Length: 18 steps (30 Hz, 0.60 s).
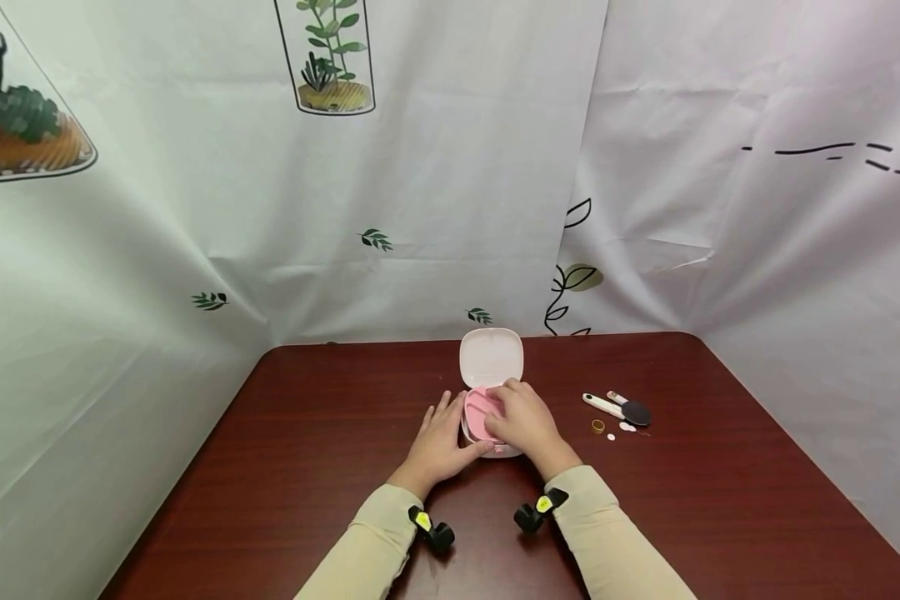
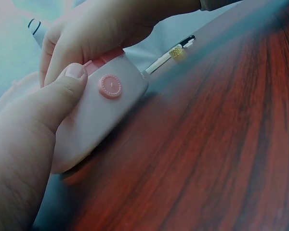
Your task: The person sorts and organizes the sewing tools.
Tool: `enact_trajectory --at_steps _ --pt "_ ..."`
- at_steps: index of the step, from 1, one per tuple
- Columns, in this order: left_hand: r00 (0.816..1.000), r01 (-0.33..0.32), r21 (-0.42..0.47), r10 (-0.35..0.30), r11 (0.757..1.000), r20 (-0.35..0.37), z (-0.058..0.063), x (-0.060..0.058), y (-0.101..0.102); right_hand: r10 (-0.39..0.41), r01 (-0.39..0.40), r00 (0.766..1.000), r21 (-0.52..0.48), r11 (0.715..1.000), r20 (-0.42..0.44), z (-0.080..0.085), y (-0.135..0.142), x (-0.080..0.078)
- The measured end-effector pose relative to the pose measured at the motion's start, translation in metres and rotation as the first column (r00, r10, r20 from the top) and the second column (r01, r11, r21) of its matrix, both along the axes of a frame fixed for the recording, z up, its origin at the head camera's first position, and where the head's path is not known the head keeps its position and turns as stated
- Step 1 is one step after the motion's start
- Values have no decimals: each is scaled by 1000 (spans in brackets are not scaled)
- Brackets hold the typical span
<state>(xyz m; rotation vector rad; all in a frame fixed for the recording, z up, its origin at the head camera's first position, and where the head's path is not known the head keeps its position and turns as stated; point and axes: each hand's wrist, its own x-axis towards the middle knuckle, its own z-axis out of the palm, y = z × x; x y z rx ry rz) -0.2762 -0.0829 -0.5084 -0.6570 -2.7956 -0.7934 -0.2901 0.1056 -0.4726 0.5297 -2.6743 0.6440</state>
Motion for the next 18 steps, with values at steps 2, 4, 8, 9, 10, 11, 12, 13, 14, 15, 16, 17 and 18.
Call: enact_trajectory --at_steps 2,4,8,9,10,11,12,13,14,15,16,17,18 --pt "1000 -2 2 2 1000 5 0 0 0 -3 3 1000 -7 1000 -3 0 -1 1" --pt "1000 -5 0 5 1000 10 0 0 1 -6 6 1000 -12 1000 -5 0 -3 1" --pt "1000 -6 -3 6 1000 9 0 -1 1 -12 12 1000 -10 1000 -12 1 -5 2" --pt "1000 -7 -4 7 1000 7 0 -1 1 -14 14 1000 -9 1000 -12 1 -6 2" --pt "1000 -7 -3 7 1000 4 -1 -2 1 -15 15 1000 -7 1000 -12 1 -6 3" --pt "1000 -7 -4 7 1000 2 -1 -2 1 -16 16 1000 -7 1000 -11 2 -7 3" --pt "1000 -8 -6 8 1000 0 -1 -2 0 -18 18 1000 -7 1000 -10 2 -7 3" --pt "1000 -9 -6 9 1000 -1 -1 -2 0 -19 19 1000 -6 1000 -6 2 -8 3" --pt "1000 -10 -4 10 1000 3 -1 -2 0 -20 20 1000 -4 1000 -3 2 -8 4" --pt "1000 -10 0 10 1000 4 -2 -2 0 -22 22 1000 -1 1000 -1 3 -8 4" --pt "1000 -11 -1 11 1000 7 -2 -2 0 -23 23 1000 2 1000 3 3 -9 4" --pt "1000 -11 -2 11 1000 12 -2 -2 0 -24 24 1000 6 1000 9 2 -9 4" --pt "1000 -13 -3 13 1000 16 -2 -1 0 -24 24 1000 9 1000 14 2 -9 4"
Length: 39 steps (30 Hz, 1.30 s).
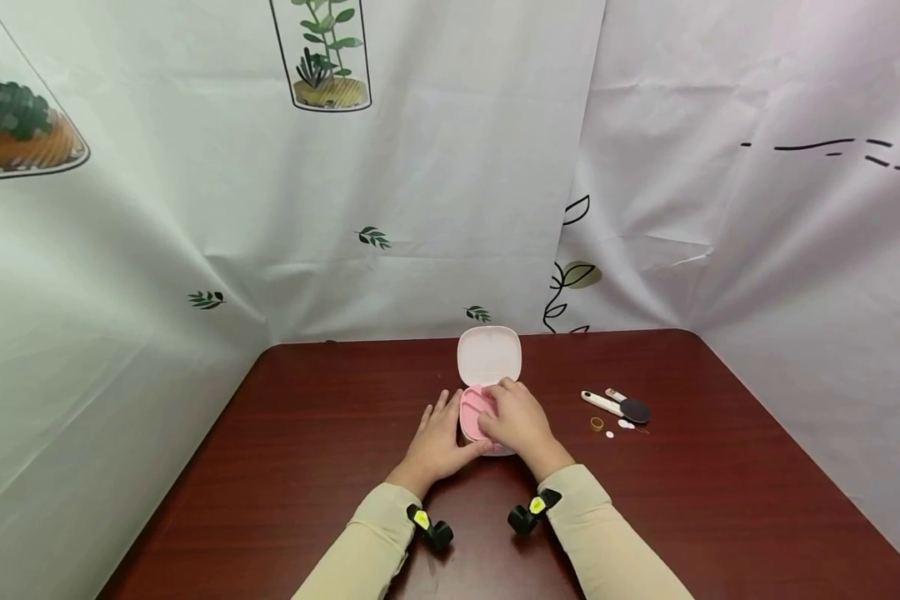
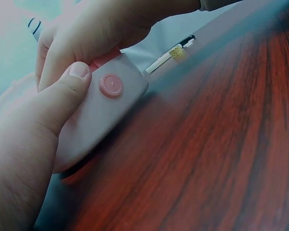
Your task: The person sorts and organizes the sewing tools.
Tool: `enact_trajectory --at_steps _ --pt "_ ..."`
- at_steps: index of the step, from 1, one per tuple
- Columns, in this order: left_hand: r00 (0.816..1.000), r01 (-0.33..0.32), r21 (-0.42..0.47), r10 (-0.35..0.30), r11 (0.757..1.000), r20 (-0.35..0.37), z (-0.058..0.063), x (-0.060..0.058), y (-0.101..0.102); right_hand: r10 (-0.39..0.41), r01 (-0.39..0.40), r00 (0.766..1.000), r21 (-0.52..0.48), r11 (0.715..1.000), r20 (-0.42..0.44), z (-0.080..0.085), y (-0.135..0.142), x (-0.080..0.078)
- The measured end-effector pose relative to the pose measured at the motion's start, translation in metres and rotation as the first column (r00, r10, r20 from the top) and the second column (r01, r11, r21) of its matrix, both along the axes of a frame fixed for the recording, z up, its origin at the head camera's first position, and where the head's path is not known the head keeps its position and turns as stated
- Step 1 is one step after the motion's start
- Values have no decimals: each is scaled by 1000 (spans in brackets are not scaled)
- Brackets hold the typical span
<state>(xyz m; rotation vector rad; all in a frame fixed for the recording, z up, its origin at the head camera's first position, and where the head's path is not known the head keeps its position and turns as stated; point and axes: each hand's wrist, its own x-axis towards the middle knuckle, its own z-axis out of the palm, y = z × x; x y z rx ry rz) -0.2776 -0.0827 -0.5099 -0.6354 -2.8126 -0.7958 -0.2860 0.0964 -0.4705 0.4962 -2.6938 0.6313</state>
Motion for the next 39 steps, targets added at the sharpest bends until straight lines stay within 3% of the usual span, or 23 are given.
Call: enact_trajectory --at_steps 16,21,26,33,39 --pt "1000 -2 -13 2 1000 3 1 1 1 1 -1 1000 -24 1000 -2 -8 0 -3" --pt "1000 5 -18 -5 1000 -10 0 1 0 45 -46 999 -35 998 -21 -7 3 -2" --pt "1000 5 -20 -6 1000 -4 2 1 0 87 -96 993 -116 989 -81 -2 18 -6" --pt "1000 7 -3 -7 1000 19 2 1 1 -6 -21 985 -153 988 -174 0 65 -16" --pt "1000 1 -17 0 1000 28 2 1 1 -134 115 985 -167 979 -106 -5 111 -19"
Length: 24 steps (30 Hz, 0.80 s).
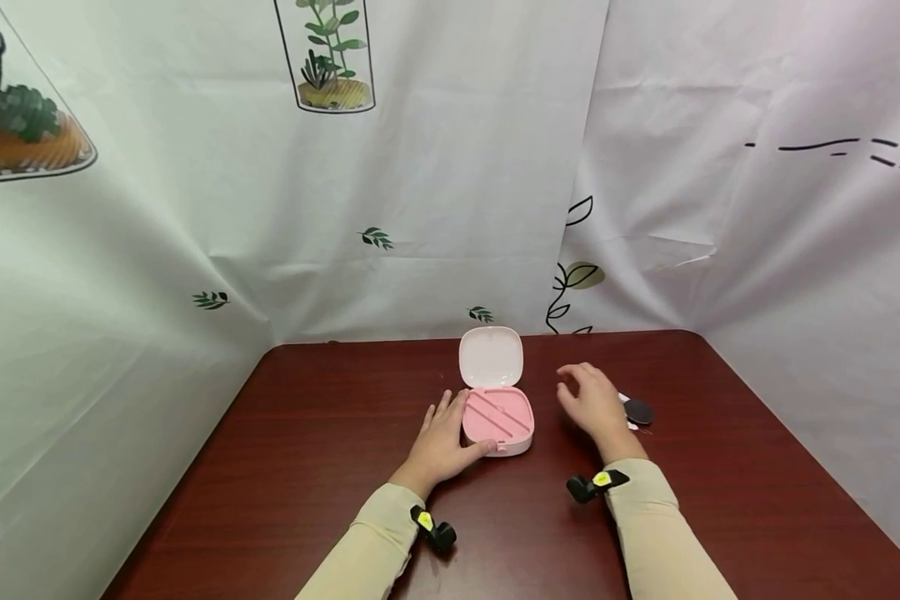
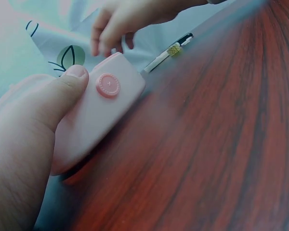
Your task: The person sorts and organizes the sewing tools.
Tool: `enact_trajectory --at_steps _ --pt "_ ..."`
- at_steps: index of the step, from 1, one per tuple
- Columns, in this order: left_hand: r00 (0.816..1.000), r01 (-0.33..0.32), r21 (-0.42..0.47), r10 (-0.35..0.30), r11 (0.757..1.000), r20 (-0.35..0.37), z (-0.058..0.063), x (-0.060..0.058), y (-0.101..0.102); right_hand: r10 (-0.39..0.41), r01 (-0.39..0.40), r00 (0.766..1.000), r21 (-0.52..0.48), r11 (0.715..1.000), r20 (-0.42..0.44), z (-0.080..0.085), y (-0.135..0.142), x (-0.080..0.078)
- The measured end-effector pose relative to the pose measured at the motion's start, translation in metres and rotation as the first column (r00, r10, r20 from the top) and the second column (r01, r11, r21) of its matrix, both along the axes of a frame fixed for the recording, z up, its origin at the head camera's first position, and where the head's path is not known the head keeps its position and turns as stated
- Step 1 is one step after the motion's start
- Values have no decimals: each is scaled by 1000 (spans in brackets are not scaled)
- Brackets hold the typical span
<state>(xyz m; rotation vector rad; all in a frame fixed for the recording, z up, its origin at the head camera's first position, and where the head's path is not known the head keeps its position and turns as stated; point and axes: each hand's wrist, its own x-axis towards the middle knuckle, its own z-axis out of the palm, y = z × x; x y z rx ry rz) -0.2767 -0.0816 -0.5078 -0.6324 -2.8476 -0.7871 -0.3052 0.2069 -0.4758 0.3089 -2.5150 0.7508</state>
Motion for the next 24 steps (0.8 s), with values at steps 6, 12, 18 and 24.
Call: enact_trajectory --at_steps 6,12,18,24 --pt "1000 -2 5 1 1000 4 0 1 0 -62 60 988 17 998 143 -6 39 5" --pt "1000 -3 7 3 1000 -1 1 1 0 -74 71 971 22 997 227 -15 60 7" --pt "1000 -5 5 5 1000 -8 1 1 0 -70 64 964 34 997 258 -19 65 7" --pt "1000 0 11 0 1000 -7 0 1 0 -89 74 965 67 995 247 -21 65 7"
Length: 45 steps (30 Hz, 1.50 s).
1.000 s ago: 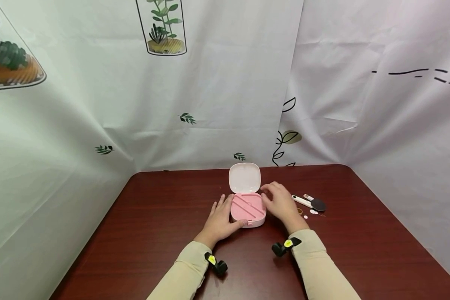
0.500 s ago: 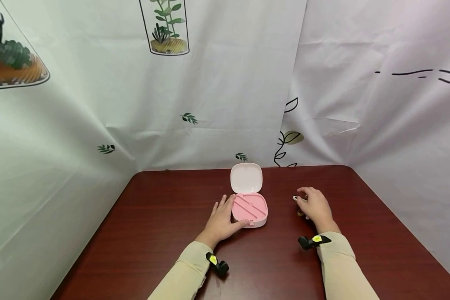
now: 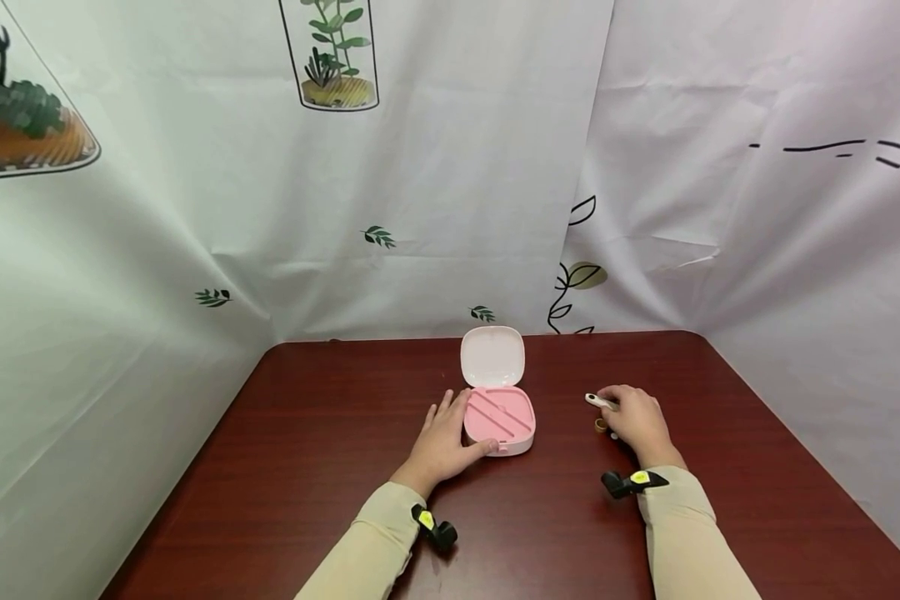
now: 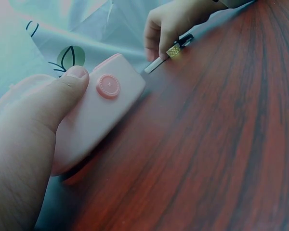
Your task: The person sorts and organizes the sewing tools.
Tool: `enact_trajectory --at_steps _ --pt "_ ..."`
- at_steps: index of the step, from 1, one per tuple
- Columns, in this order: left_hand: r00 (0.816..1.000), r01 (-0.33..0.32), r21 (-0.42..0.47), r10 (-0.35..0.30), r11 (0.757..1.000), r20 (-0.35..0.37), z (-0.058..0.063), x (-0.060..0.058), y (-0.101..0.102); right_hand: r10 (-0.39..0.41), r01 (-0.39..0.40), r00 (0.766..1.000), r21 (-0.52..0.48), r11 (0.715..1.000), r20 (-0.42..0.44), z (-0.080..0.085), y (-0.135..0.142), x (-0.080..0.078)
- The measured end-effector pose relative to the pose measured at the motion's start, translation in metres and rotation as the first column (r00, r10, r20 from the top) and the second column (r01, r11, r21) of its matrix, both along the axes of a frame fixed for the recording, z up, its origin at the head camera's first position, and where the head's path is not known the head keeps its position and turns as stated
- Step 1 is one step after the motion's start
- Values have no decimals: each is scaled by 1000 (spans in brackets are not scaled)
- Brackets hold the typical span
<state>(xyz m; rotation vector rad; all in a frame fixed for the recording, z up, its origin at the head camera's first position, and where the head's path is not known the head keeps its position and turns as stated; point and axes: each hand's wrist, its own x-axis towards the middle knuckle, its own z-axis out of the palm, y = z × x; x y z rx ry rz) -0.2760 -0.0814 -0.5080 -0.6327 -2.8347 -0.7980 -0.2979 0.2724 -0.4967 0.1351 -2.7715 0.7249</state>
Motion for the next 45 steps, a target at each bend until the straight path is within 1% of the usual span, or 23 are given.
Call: enact_trajectory --at_steps 5,11,22,30,39,45 --pt "1000 2 7 -2 1000 0 0 1 0 6 -5 999 17 1000 -41 -2 -1 0" --pt "1000 3 3 -3 1000 8 1 1 0 -5 5 998 -10 1000 -63 -1 -1 0" --pt "1000 5 3 -5 1000 5 1 1 0 1 -10 994 -81 997 -107 8 -5 -1" --pt "1000 4 2 -4 1000 4 0 1 0 24 -34 991 -70 997 -133 16 -14 -3" --pt "1000 8 11 -8 1000 0 0 1 -1 61 -66 992 -47 997 -113 27 -38 -4" --pt "1000 13 16 -13 1000 0 0 1 -1 105 -109 981 -19 994 -161 29 -61 -7"
